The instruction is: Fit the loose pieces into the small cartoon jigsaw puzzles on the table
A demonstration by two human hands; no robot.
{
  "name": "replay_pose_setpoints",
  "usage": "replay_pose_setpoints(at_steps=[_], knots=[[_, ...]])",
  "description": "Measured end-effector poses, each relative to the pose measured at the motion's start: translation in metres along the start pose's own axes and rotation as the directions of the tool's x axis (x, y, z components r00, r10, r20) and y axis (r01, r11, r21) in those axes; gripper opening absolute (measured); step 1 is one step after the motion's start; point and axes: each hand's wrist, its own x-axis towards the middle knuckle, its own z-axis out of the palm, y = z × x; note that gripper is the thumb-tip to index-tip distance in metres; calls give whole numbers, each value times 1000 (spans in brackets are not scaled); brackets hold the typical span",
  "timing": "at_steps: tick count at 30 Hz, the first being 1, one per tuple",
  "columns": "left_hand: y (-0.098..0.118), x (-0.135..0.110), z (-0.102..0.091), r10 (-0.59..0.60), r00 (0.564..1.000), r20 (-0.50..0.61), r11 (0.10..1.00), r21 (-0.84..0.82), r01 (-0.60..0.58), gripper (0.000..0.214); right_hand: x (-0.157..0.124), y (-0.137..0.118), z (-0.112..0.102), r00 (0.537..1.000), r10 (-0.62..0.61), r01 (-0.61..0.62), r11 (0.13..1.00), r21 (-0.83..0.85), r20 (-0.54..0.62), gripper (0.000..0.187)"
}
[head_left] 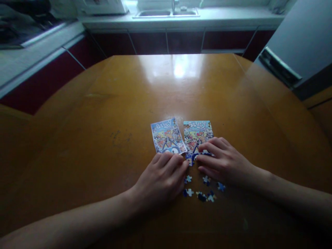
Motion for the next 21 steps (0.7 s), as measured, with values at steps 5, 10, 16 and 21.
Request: replay_pose_setpoints(at_steps=[5, 10, 16, 21], knots=[[4, -2, 1, 2, 999, 48, 998, 59, -5, 27, -2, 2, 0, 1000, -11, 11, 1000, 4, -6, 13], [2, 1, 1, 0, 1000, 1, 1000, 11, 0, 26, -2, 2, -2, 1000, -14, 14, 1000, -5, -4, 16], [1, 5, 2, 74, 997, 4, 994, -78, -73, 31, -3, 0, -4, 1000, 2, -2, 1000, -11, 1, 20], [1, 6, 1, 54, 995, 85, 989, -142, -42, 40, -6, 2, -4, 999, 35, -36, 999, 32, 33, 22]])
